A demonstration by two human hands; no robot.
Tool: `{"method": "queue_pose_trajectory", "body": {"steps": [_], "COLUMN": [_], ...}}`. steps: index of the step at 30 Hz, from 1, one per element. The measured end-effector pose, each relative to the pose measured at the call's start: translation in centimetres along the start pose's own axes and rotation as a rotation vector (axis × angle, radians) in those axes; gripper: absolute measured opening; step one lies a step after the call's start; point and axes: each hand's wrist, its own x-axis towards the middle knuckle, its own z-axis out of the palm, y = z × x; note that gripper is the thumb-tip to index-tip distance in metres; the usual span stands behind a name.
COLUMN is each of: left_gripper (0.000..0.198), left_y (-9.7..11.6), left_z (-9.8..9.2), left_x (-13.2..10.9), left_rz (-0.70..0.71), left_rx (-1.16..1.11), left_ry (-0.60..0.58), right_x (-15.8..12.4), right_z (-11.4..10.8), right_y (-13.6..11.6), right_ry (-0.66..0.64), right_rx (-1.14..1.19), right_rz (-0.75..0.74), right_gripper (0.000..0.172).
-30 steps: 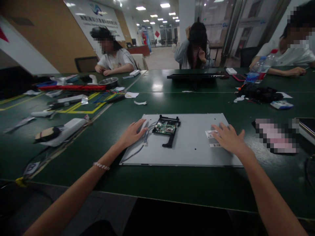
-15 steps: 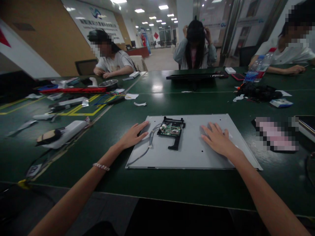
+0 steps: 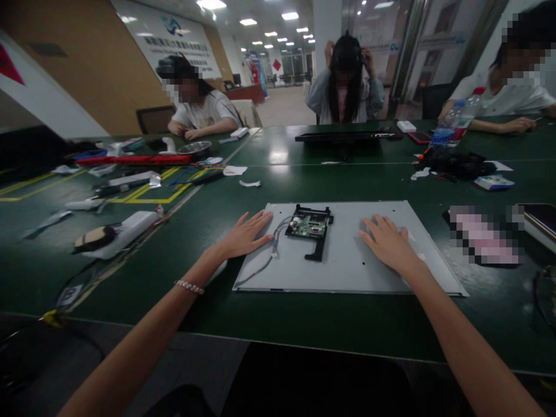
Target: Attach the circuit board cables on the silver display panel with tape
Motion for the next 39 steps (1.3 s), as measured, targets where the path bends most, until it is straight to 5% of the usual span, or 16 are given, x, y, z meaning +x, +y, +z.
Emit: {"method": "queue_pose_trajectory", "body": {"steps": [9, 14, 21, 30, 39], "left_gripper": [0.065, 0.066, 0.104, 0.099, 0.085], "left_y": [0.9, 4.1, 8.1, 6.6, 10.5], "left_z": [-0.9, -2.1, -1.8, -0.5, 0.7], "left_x": [1.5, 4.5, 7.9, 8.1, 7.8], "left_rz": [-0.064, -0.179, 0.095, 0.170, 0.236], "left_rx": [0.000, -0.061, -0.328, -0.372, -0.276], "left_ry": [-0.017, 0.054, -0.038, 0.025, 0.090], "right_x": [0.2, 0.1, -0.1, -0.1, -0.1], "right_z": [0.8, 0.9, 1.3, 1.4, 1.3], "right_y": [0.6, 0.5, -0.3, -1.4, -2.4], "right_ry": [0.020, 0.030, 0.071, 0.117, 0.101], "right_rx": [-0.040, -0.033, -0.076, -0.102, -0.115], "right_rz": [0.004, 0.026, 0.079, 0.095, 0.107], "right_gripper": [0.057, 0.057, 0.054, 0.052, 0.053]}}
